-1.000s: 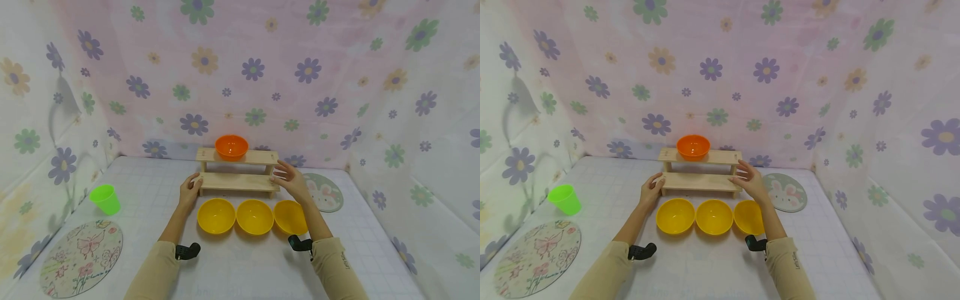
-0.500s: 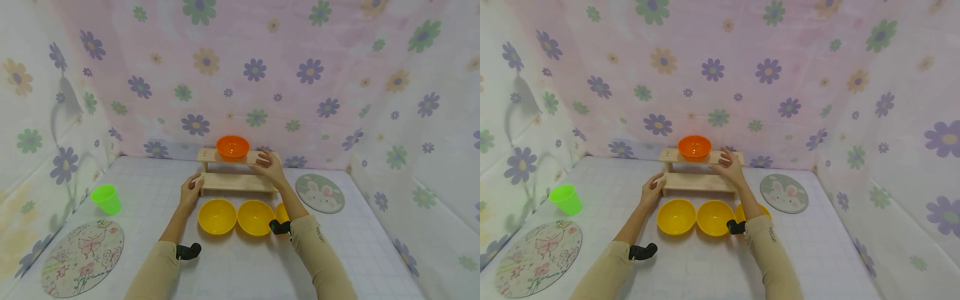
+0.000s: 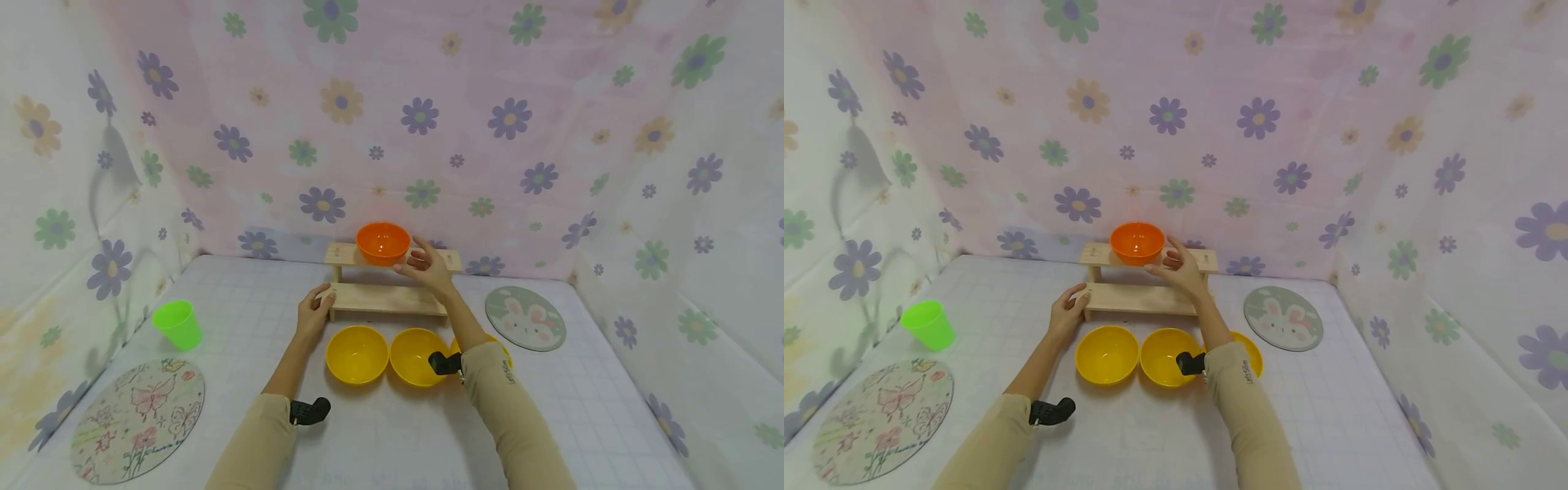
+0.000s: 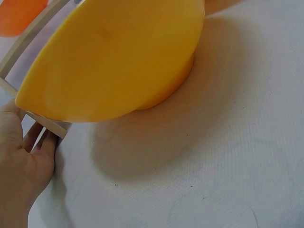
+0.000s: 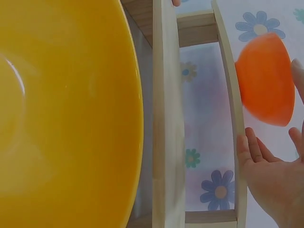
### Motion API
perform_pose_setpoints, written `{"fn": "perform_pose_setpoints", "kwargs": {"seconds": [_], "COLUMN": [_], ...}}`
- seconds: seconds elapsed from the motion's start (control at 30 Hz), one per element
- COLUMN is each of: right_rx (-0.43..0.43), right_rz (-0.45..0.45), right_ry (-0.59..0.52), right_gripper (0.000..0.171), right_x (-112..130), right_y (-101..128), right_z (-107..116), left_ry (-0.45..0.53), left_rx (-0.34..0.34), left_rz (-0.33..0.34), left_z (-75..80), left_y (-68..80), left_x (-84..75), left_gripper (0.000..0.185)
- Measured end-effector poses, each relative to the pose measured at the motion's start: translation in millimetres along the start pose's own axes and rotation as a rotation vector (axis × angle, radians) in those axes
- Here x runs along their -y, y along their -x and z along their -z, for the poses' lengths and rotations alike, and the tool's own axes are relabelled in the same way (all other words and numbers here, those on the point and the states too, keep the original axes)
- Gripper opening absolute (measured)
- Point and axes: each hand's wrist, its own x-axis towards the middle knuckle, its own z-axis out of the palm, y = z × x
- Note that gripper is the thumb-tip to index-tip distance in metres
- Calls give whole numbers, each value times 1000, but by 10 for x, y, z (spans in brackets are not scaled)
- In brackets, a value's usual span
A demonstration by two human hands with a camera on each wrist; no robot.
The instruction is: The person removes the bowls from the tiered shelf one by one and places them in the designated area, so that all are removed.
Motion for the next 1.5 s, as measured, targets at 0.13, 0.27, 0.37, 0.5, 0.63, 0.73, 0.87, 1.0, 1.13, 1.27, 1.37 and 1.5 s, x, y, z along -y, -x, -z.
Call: {"fn": "perform_pose_setpoints", "kwargs": {"seconds": [0.13,0.27,0.37,0.5,0.63,0.73,0.87,1.0,1.13,1.27,1.37,1.5], "right_rx": [19,59,82,79,56,35,15,-15,-43,-38,-47,-65], "right_rz": [-2,-23,-27,-29,-31,-9,49,75,111,156,157,153], "right_ry": [-2,-21,-24,-1,-9,-10,17,28,31,17,-2,-18], "right_gripper": [79,80,78,78,81,81,80,80,77,77,79,78], "right_x": [-128,-75,50,137,147,148,157,148,108,33,-53,-134], "right_y": [-104,-130,-97,-77,-84,-83,-64,-36,-10,-6,-16,6], "right_z": [-21,-58,-97,-145,-179,-196,-218,-230,-226,-196,-168,-129], "left_ry": [0,-1,-4,0,15,13,-6,-9,22,27,7,-5], "left_rx": [-4,-10,-9,-2,11,21,23,19,26,12,-3,-11], "left_rz": [6,4,5,15,27,30,27,31,36,31,18,11], "left_z": [11,10,5,-1,9,15,12,0,-7,-6,-5,0], "left_y": [-4,-27,-30,-36,-20,35,113,135,77,-6,-43,-55], "left_x": [21,71,65,53,2,-101,-229,-257,-178,-28,54,80], "left_gripper": [41,41,41,42,43,43,42,42,42,42,42,42]}}
